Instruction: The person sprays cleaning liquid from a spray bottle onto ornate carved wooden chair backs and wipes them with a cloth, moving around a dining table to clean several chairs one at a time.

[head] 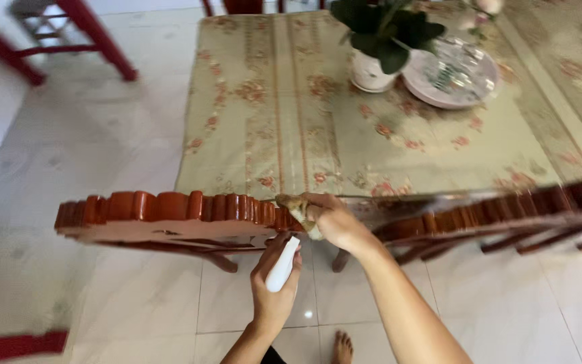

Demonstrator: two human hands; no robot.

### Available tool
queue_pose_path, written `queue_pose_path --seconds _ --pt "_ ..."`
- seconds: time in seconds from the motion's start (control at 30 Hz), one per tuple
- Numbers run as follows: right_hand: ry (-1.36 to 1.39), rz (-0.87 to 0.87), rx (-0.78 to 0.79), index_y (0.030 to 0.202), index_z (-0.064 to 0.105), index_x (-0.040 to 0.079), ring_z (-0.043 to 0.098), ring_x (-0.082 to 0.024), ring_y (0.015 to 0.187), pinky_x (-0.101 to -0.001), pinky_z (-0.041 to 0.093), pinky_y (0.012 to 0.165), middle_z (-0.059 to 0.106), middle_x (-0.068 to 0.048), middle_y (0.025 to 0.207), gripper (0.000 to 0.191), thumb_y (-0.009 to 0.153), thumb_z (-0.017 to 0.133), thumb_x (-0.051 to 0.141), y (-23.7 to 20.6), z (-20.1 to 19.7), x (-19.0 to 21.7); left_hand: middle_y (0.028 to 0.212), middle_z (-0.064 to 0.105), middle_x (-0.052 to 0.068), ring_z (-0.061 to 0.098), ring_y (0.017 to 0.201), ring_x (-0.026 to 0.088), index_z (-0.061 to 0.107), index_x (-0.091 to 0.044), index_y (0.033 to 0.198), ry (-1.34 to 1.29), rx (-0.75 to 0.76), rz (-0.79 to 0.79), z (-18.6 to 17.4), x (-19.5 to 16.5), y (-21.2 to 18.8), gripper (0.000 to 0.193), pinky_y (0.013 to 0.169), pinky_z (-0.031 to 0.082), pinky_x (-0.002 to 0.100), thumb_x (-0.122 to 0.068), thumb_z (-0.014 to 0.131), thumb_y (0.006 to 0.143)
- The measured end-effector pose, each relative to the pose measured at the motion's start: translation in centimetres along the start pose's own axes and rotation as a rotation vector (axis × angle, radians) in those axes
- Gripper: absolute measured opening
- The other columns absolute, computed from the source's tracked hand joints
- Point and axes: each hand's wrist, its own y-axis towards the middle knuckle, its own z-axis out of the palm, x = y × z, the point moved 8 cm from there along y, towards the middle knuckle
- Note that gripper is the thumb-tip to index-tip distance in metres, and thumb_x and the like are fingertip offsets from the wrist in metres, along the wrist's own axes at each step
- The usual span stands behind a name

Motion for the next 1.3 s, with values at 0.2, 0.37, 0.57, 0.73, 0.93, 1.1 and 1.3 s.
queue_pose_path --seconds 0.2,0.37,0.57,0.73,0.93,1.1,1.3 --pt "0.500 0.358 -0.026 0.121 0.073 0.009 0.051 -0.032 0.072 -0.0439 0.047 0.069 0.058 -0.026 0.084 0.045 0.097 0.035 0.015 3.6 3.5 -9.2 0.120 0.074 0.013 0.072 0.106 0.022 0.071 0.001 0.117 0.070 -0.117 0.013 0.6 -1.3 -0.6 0.034 0.094 0.057 0.033 0.008 0.070 0.084" --pt "0.409 0.097 -0.133 0.120 0.070 -0.002 0.054 -0.021 0.081 -0.0386 0.044 0.073 0.065 -0.014 0.095 0.039 0.096 0.046 0.018 3.2 1.8 -7.3 0.123 0.073 0.013 0.071 0.108 0.022 0.069 0.002 0.121 0.144 -0.195 0.005 0.4 -2.2 -1.1 0.036 0.094 0.056 0.033 0.008 0.068 0.085" --pt "0.022 -0.259 0.175 0.147 0.053 0.017 0.056 -0.027 0.131 -0.0376 0.040 0.112 0.061 -0.015 0.143 0.055 0.094 0.039 0.016 0.0 3.2 -1.1 0.117 0.074 0.012 0.073 0.102 0.021 0.068 0.001 0.120 0.227 -0.264 -0.020 0.0 -2.7 0.0 0.038 0.089 0.058 0.032 0.006 0.068 0.082" --pt "0.182 -0.284 -0.079 0.137 0.061 0.004 0.057 -0.029 0.126 -0.0400 0.041 0.106 0.062 -0.020 0.139 0.044 0.099 0.043 0.017 0.9 2.2 -3.9 0.112 0.073 0.012 0.072 0.097 0.022 0.069 -0.001 0.119 0.218 -0.305 0.047 0.2 -3.7 0.3 0.038 0.087 0.058 0.034 0.008 0.069 0.083" --pt "0.231 -0.207 0.021 0.123 0.065 0.001 0.061 -0.024 0.088 -0.0361 0.048 0.079 0.065 -0.012 0.094 0.038 0.092 0.048 0.017 1.1 1.7 -3.9 0.123 0.070 0.015 0.069 0.104 0.027 0.058 -0.001 0.139 0.434 -0.254 0.286 0.8 -7.2 0.9 0.058 0.092 0.056 0.036 0.009 0.068 0.083" --pt "0.207 -0.263 0.109 0.107 0.066 -0.001 0.059 -0.019 0.069 -0.0337 0.048 0.063 0.063 -0.005 0.075 0.031 0.089 0.050 0.017 0.0 0.7 0.4 0.114 0.070 0.011 0.071 0.099 0.028 0.063 -0.008 0.138 0.492 -0.229 0.172 -0.1 -6.2 2.1 0.059 0.087 0.059 0.037 0.007 0.070 0.082" --pt "0.495 0.091 0.061 0.103 0.063 0.002 0.057 -0.019 0.072 -0.0315 0.043 0.061 0.063 -0.007 0.087 0.022 0.099 0.049 0.018 4.1 4.4 -8.3 0.121 0.071 0.007 0.072 0.099 0.026 0.064 -0.014 0.139 0.594 -0.129 0.220 -0.9 -4.3 2.6 0.058 0.086 0.061 0.035 0.005 0.071 0.085"
